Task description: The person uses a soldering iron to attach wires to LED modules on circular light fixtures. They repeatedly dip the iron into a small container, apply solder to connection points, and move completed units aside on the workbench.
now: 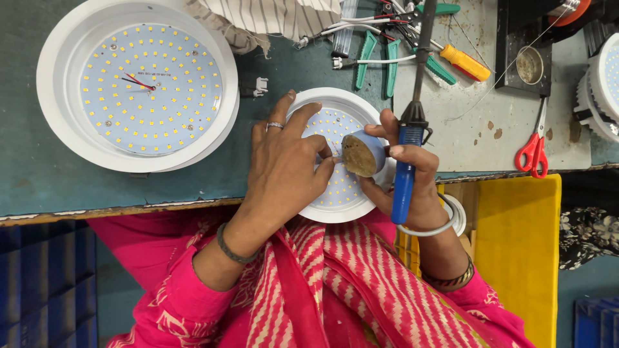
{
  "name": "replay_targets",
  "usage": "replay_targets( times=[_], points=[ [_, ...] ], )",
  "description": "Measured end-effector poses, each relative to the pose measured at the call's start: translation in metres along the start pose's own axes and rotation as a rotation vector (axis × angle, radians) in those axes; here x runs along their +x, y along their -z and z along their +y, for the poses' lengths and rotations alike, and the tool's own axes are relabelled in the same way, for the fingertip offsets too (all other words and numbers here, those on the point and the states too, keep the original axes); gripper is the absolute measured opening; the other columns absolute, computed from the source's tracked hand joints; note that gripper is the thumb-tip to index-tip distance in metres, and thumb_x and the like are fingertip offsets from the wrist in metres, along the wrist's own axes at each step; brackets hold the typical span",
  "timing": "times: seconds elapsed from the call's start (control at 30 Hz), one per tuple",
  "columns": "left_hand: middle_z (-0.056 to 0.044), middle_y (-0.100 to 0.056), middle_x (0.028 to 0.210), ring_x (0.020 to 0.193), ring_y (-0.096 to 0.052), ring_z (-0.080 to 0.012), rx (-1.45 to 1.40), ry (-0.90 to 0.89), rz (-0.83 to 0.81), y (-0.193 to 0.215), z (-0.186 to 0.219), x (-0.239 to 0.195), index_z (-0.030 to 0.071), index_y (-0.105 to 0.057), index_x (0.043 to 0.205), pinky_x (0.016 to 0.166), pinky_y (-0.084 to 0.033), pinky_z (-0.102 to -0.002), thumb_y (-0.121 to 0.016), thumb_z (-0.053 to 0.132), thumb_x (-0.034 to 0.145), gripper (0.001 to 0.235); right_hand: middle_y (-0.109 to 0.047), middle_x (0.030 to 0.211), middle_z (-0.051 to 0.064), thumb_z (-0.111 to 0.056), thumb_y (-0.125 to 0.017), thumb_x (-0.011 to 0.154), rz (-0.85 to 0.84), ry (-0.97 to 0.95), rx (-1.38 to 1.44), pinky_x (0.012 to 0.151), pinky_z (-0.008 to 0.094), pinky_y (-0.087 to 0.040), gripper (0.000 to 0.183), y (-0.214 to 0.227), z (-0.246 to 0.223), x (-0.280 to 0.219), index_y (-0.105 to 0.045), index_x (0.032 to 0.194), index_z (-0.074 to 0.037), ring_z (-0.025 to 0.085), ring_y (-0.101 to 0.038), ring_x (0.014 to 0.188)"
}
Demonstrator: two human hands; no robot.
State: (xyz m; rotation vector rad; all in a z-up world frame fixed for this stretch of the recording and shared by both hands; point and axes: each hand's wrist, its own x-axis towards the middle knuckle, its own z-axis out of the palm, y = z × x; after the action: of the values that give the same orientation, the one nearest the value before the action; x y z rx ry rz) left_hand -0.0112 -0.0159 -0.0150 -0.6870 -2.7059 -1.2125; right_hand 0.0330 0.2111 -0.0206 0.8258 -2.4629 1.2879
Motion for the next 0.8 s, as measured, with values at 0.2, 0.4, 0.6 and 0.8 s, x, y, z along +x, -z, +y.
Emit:
replay_targets(
  times=[0.2, 0.4, 0.6, 0.8],
  points=[
    [-0.014, -0.059, 0.141, 0.142, -0.037, -0.043, 0.019, -0.003, 0.0, -0.0015, 0.0, -0.0006, 0.009, -0.08, 0.076, 0.103, -0.033, -0.058, -0.08, 0.023, 0.075, 0.013, -0.033, 0.164, 0.022, 0.011, -0.082, 0.084, 0.002, 0.027, -0.04, 0.121, 0.047, -0.049, 0.08, 0.0023, 0.0018, -0.0031, -0.026, 0.132, -0.021, 0.033, -0.053, 0.145],
    [-0.013, -0.059, 0.14, 0.142, -0.036, -0.0422, 0.027, 0.009, -0.014, -0.001, 0.0023, -0.0001, 0.01, -0.08, 0.075, 0.101, -0.032, -0.06, -0.08, 0.025, 0.074, 0.015, -0.032, 0.164, 0.021, 0.013, -0.081, 0.084, -0.011, 0.07, 0.007, 0.123, 0.05, -0.047, 0.081, 0.0003, 0.0034, -0.0059, -0.026, 0.132, -0.022, 0.034, -0.053, 0.145],
    [-0.013, -0.059, 0.141, 0.143, -0.035, -0.042, 0.03, 0.003, -0.02, 0.0007, 0.0035, 0.0001, 0.009, -0.079, 0.074, 0.101, -0.032, -0.06, -0.081, 0.024, 0.073, 0.015, -0.034, 0.164, 0.02, 0.016, -0.079, 0.084, -0.033, 0.069, 0.055, 0.122, 0.053, -0.049, 0.082, 0.0008, 0.003, -0.0089, -0.027, 0.134, -0.024, 0.037, -0.052, 0.146],
    [-0.013, -0.059, 0.14, 0.143, -0.035, -0.0417, 0.04, -0.009, -0.016, 0.0009, 0.0041, -0.0006, 0.008, -0.079, 0.075, 0.102, -0.032, -0.06, -0.082, 0.025, 0.073, 0.017, -0.033, 0.163, 0.02, 0.015, -0.079, 0.083, -0.044, 0.065, 0.04, 0.12, 0.052, -0.051, 0.083, 0.005, 0.002, -0.0067, -0.026, 0.134, -0.022, 0.036, -0.055, 0.143]
  ],
)
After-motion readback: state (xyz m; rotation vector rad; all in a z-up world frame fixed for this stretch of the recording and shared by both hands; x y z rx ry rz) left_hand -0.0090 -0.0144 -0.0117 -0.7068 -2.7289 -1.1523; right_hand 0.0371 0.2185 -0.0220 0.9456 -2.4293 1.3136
